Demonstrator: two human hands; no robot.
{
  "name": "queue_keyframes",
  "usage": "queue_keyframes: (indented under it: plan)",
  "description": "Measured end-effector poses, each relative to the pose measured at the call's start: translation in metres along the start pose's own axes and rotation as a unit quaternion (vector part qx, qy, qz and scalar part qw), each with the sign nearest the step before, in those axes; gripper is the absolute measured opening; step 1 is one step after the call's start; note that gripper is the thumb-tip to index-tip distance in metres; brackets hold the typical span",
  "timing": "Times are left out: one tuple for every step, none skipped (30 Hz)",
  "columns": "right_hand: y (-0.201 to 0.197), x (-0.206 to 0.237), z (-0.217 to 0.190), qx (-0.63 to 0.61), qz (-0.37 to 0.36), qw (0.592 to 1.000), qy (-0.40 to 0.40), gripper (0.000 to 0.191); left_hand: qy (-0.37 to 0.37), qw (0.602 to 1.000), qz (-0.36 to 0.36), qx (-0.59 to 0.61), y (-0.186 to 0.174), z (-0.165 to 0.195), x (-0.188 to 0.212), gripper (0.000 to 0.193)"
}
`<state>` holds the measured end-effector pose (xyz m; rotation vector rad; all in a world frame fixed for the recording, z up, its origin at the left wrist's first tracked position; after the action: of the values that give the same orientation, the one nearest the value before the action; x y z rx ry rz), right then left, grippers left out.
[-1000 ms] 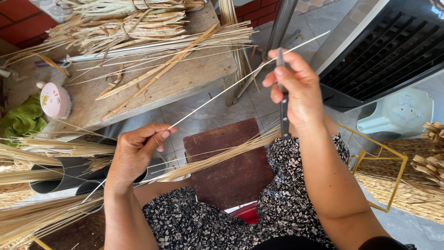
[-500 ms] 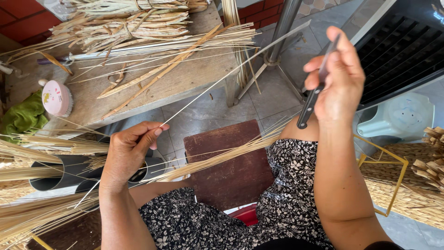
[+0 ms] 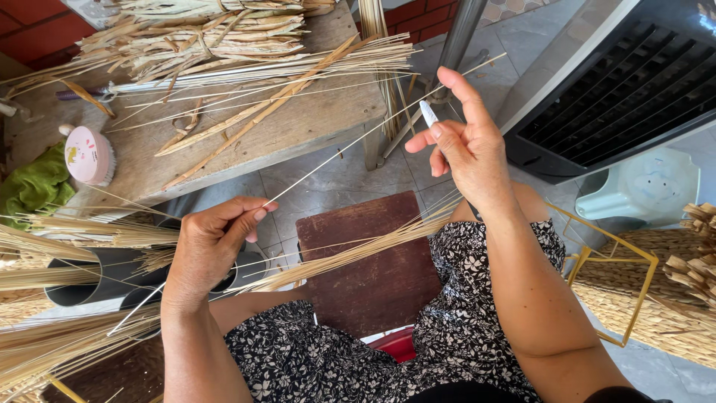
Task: The person sits and processes long thin bamboo strips one at a time, holding each strip taut between the hands and shaving or trimming it with a small knife, then setting the finished strip aside and taking the next one from the bundle.
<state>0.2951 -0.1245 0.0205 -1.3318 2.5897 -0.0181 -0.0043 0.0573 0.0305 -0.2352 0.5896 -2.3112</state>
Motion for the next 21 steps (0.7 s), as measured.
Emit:
queue_keyframes:
  plan:
    - [-0.001, 0.0, 0.001, -0.001, 0.005, 1.0, 0.002, 0.057, 0.003, 1.0, -0.002, 0.001, 0.0, 0.0, 0.0, 0.016]
    - [-0.001, 0.0, 0.002, -0.002, 0.01, 1.0, 0.004, 0.053, 0.005, 1.0, -0.004, 0.001, 0.0, 0.0, 0.0, 0.016]
    - [-0.001, 0.0, 0.002, -0.004, 0.016, 1.0, 0.007, 0.05, 0.007, 1.0, -0.007, 0.001, 0.0, 0.001, 0.0, 0.016]
    - [-0.002, 0.0, 0.003, 0.001, 0.018, 1.0, 0.007, 0.048, 0.006, 1.0, -0.006, 0.004, 0.0, 0.001, 0.0, 0.016]
    - [-0.002, -0.001, 0.004, 0.006, 0.021, 1.0, 0.008, 0.045, 0.004, 1.0, -0.005, 0.007, 0.0, 0.001, 0.001, 0.016]
    - [-0.002, -0.001, 0.005, 0.01, 0.025, 1.0, 0.009, 0.043, 0.003, 1.0, -0.005, 0.01, 0.0, 0.001, 0.001, 0.016]
    - [-0.002, -0.001, 0.006, 0.011, 0.028, 1.0, 0.006, 0.04, 0.003, 1.0, -0.005, 0.009, 0.0, 0.001, 0.001, 0.016]
    - [-0.002, -0.001, 0.007, 0.012, 0.032, 0.999, 0.004, 0.038, 0.004, 1.0, -0.005, 0.007, 0.0, 0.001, 0.001, 0.016]
    - [-0.002, -0.002, 0.008, 0.013, 0.036, 0.999, 0.002, 0.035, 0.005, 1.0, -0.005, 0.005, 0.0, 0.002, 0.0, 0.016]
    - [-0.003, -0.002, 0.009, 0.02, 0.043, 0.999, -0.004, 0.034, 0.007, 1.0, -0.003, 0.002, 0.0, 0.002, 0.0, 0.016]
    - [-0.004, -0.002, 0.01, 0.026, 0.051, 0.998, -0.011, 0.032, 0.008, 1.0, -0.002, -0.001, 0.0, 0.002, 0.001, 0.016]
    - [-0.005, -0.002, 0.012, 0.033, 0.058, 0.998, -0.017, 0.031, 0.009, 1.0, -0.001, -0.005, 0.0, 0.002, 0.001, 0.016]
    - [-0.007, -0.002, 0.013, 0.032, 0.069, 0.997, -0.027, 0.03, 0.01, 1.0, -0.003, -0.004, 0.0, 0.002, 0.0, 0.016]
    - [-0.01, -0.002, 0.015, 0.031, 0.079, 0.996, -0.036, 0.029, 0.01, 1.0, -0.005, -0.003, 0.0, 0.002, 0.0, 0.016]
    - [-0.013, -0.002, 0.016, 0.03, 0.088, 0.995, -0.047, 0.028, 0.011, 1.0, -0.006, -0.003, -0.001, 0.002, 0.0, 0.016]
    - [-0.019, -0.002, 0.018, 0.015, 0.102, 0.993, -0.056, 0.027, 0.007, 1.0, -0.003, -0.005, -0.001, 0.001, 0.0, 0.016]
    - [-0.025, -0.001, 0.019, 0.0, 0.116, 0.991, -0.065, 0.026, 0.003, 1.0, 0.0, -0.006, -0.001, 0.0, 0.0, 0.016]
    - [-0.032, -0.001, 0.02, -0.016, 0.129, 0.989, -0.074, 0.025, -0.001, 1.0, 0.004, -0.008, -0.002, 0.0, 0.0, 0.017]
    - [-0.041, -0.001, 0.021, -0.04, 0.158, 0.983, -0.081, 0.025, 0.001, 1.0, 0.008, -0.006, -0.003, 0.0, 0.0, 0.016]
    - [-0.051, -0.001, 0.021, -0.065, 0.187, 0.976, -0.087, 0.026, 0.002, 1.0, 0.013, -0.003, -0.004, 0.0, 0.0, 0.016]
    - [-0.062, -0.002, 0.021, -0.089, 0.214, 0.968, -0.094, 0.026, 0.003, 1.0, 0.018, 0.001, -0.004, 0.0, 0.0, 0.016]
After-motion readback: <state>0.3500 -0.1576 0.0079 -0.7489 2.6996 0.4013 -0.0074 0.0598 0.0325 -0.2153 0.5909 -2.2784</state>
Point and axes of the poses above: each hand's wrist, its own x-axis away from the middle knuckle, its own y-axis out of the palm, z = x × y, the point moved 4 cm from there along -x, towards the middle knuckle, and after that the axes turned 5 degrees about x, right-handed, at the moved point
